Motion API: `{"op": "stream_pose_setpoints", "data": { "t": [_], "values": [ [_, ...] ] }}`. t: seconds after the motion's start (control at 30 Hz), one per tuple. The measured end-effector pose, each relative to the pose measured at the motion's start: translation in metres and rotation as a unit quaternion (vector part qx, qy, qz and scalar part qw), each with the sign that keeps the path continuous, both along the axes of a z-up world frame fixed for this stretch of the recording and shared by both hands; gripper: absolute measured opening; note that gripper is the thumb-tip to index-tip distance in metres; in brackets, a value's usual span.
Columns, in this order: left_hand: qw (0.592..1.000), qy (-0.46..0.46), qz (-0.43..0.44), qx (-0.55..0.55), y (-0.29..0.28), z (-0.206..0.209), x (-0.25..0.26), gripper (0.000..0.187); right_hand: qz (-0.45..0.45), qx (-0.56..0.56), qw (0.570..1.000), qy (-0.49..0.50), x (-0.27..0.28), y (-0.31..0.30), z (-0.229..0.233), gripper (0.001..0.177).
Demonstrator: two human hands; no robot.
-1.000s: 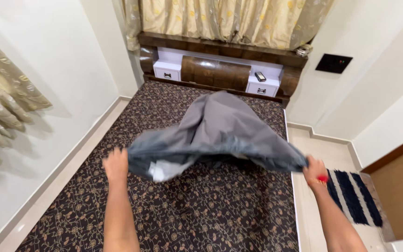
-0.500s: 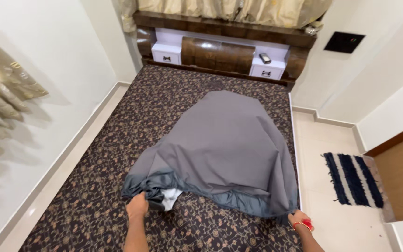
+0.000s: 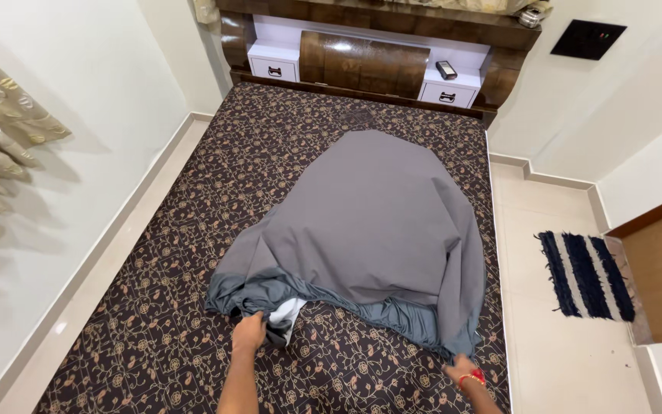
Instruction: The person picks up a gray bedsheet from the floor and spreads it across a bed, smoothing out the fabric and tucking the edges by hand.
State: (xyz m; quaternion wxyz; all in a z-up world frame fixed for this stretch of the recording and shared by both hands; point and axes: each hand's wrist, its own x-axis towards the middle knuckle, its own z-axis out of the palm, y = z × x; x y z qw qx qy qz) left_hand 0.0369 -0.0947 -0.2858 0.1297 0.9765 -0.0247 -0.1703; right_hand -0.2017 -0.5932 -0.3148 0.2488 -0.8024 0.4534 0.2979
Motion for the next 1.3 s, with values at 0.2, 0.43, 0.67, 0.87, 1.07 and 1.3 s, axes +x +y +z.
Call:
{"op": "stream_pose_setpoints", "data": {
  "t": [0.2,0.43,0.67,0.87,1.07,1.3],
  "values": [
    [0.994,0.008,-0.098,-0.050,-0.039,-0.009,0.008,0.035,0.104,0.030,0.990,-0.085,-0.003,0.060,0.005,0.078],
    [0.936,0.031,-0.347,-0.059,-0.129,0.059,-0.019,0.036,0.048,0.151,0.963,-0.218,0.029,0.116,0.025,0.112],
    [0.848,-0.056,-0.498,-0.173,-0.145,0.098,-0.081,0.024,0.225,0.143,0.884,-0.383,0.092,0.138,0.046,0.109],
    [0.867,-0.207,-0.407,-0.201,-0.102,0.056,-0.106,0.023,0.437,-0.050,0.793,-0.422,0.069,0.147,0.045,0.027],
    [0.922,-0.291,-0.256,0.020,-0.022,-0.017,-0.120,0.015,0.394,-0.137,0.772,-0.480,-0.020,0.164,0.029,0.021],
    [0.933,-0.209,-0.219,0.192,0.055,-0.045,-0.184,0.016,0.385,-0.151,0.844,-0.343,-0.086,0.152,0.015,0.037]
  ]
}}
